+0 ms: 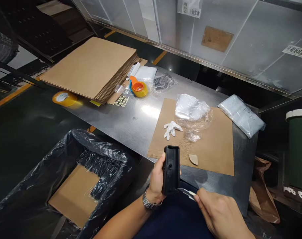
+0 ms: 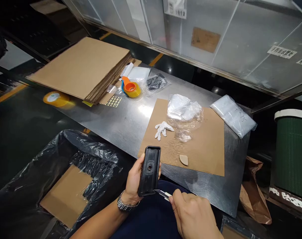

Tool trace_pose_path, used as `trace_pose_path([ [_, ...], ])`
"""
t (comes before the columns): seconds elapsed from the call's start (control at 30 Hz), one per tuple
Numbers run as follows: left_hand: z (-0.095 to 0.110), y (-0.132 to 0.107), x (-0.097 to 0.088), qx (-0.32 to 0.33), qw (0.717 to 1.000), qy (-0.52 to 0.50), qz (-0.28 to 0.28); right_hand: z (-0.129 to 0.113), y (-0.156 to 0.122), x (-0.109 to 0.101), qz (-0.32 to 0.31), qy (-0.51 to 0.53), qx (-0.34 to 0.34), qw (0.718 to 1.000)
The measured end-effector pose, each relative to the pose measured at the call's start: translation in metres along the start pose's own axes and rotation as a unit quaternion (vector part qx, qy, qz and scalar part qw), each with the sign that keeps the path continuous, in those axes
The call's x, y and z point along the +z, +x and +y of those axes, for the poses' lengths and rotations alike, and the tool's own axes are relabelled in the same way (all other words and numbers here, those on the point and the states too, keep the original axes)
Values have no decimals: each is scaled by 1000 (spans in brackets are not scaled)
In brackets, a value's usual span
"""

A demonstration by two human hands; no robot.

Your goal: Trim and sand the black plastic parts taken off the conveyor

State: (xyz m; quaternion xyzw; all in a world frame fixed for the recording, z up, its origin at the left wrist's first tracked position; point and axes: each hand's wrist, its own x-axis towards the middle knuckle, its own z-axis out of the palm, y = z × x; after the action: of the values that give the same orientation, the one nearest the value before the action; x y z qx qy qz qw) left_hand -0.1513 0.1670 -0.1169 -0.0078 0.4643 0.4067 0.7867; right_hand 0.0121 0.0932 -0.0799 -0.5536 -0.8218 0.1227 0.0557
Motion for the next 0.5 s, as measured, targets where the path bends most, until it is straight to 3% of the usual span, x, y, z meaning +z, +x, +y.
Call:
trace_pose_path([
  [0.5,1,2,2,7,1000,14,7,1,0,4,-28,-30,-12,999],
])
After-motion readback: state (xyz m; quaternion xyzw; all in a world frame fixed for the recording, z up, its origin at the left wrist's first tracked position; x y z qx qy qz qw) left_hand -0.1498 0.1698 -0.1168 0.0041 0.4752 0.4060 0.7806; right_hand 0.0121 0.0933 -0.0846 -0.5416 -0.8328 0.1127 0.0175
